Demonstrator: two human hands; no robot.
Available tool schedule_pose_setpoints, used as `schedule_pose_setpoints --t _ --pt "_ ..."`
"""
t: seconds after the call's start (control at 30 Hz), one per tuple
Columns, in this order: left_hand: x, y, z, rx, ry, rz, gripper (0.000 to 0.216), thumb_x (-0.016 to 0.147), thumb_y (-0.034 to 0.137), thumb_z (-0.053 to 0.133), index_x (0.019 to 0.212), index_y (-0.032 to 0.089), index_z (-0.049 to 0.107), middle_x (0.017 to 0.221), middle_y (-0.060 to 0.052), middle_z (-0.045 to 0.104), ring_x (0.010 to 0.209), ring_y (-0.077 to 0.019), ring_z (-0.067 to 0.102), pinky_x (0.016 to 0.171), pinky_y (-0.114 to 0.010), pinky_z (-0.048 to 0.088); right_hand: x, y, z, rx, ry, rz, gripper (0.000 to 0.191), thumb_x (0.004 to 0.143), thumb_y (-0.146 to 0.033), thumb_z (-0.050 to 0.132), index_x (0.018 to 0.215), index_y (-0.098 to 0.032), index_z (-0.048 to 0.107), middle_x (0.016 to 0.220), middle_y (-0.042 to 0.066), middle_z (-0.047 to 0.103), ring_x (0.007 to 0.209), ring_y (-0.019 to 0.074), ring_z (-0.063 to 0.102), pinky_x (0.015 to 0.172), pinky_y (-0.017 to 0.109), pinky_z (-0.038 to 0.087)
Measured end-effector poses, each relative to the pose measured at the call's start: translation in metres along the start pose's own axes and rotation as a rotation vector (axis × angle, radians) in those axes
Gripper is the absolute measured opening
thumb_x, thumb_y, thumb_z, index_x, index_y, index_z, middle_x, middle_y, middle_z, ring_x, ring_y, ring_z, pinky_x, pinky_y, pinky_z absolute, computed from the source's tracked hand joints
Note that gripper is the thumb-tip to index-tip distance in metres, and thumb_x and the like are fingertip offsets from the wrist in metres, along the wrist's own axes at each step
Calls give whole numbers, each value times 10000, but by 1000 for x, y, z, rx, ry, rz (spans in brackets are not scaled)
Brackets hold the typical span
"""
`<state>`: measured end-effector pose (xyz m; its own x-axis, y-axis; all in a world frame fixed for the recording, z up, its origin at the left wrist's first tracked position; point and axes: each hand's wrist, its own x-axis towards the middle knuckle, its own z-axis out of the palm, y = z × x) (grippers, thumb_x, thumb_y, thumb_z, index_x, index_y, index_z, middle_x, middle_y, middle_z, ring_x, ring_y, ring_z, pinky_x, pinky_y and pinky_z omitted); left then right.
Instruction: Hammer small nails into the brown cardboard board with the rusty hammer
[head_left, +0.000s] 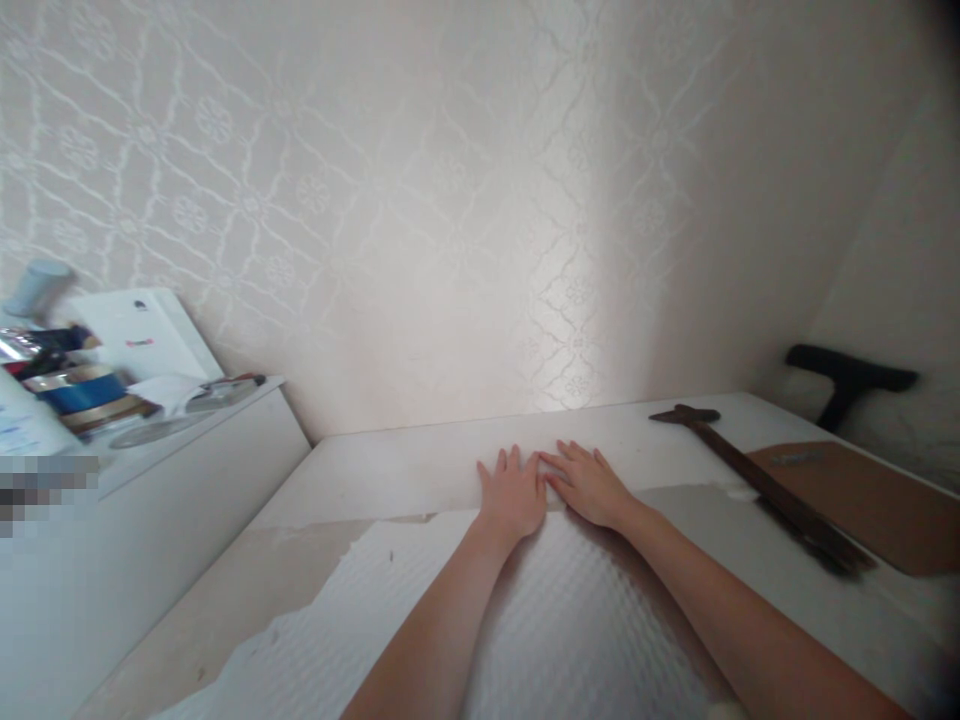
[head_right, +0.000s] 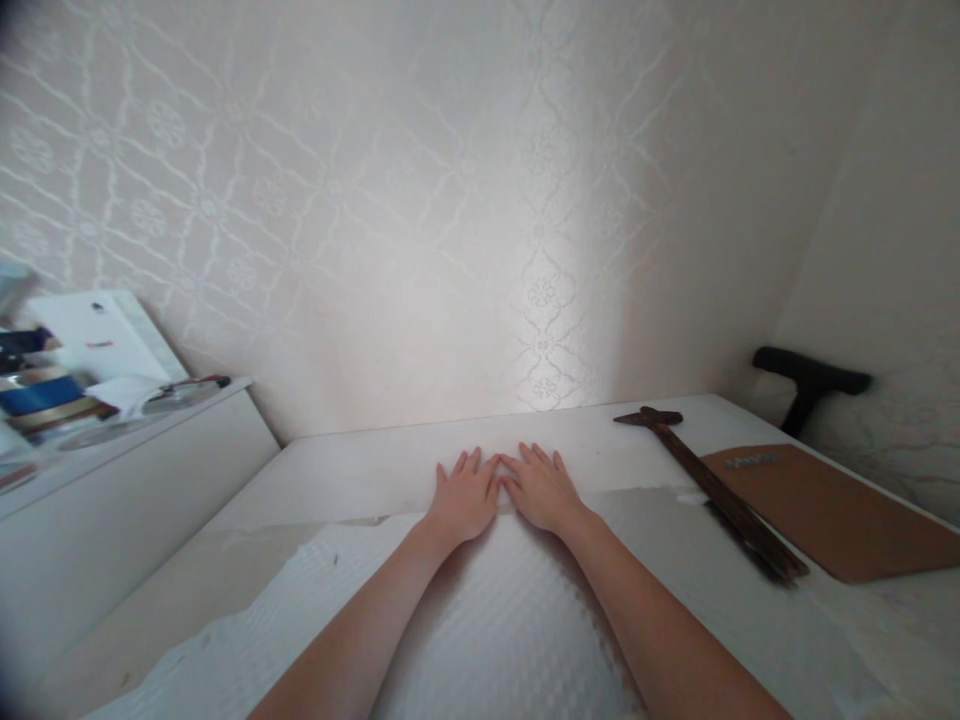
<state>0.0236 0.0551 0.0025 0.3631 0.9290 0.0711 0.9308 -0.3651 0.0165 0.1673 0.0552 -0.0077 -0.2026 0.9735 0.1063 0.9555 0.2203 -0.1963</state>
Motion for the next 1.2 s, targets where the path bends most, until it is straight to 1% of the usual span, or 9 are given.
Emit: schedule_pose_setpoints --t 0.23,0.4,0.6,1.2 --pt "1 0 2 -24 19 4 519 919 395 134 1386 244 304 1460 -119 287 1334 -314 252 1016 -617 209 0 -1 -1 -1 -14 4 494 912 -400 294 1377 -252 373 1448 153 308 1330 296 246 1042 509 192" --pt "1 -1 4 -13 15 -1 513 921 398 137 1394 263 282 1467 -104 277 1341 -305 239 1023 -609 205 0 -1 0 -2 -9 8 491 911 -400 298 1373 -255 378 1449 140 311 1333 284 244 1044 507 190" --pt "1 -1 3 -13 22 1 512 920 392 144 1391 254 290 1462 -113 284 1338 -309 246 1020 -612 207 0 -1 0 -7 -3 6 491 913 -404 285 1372 -257 380 1450 123 315 1327 278 263 1042 504 199" --pt "1 -1 4 -30 38 9 509 918 388 156 1376 239 319 1452 -125 303 1329 -317 263 1010 -625 216 0 0 0 0 -8 6 488 912 -393 298 1373 -255 379 1449 138 311 1334 283 243 1044 510 184"
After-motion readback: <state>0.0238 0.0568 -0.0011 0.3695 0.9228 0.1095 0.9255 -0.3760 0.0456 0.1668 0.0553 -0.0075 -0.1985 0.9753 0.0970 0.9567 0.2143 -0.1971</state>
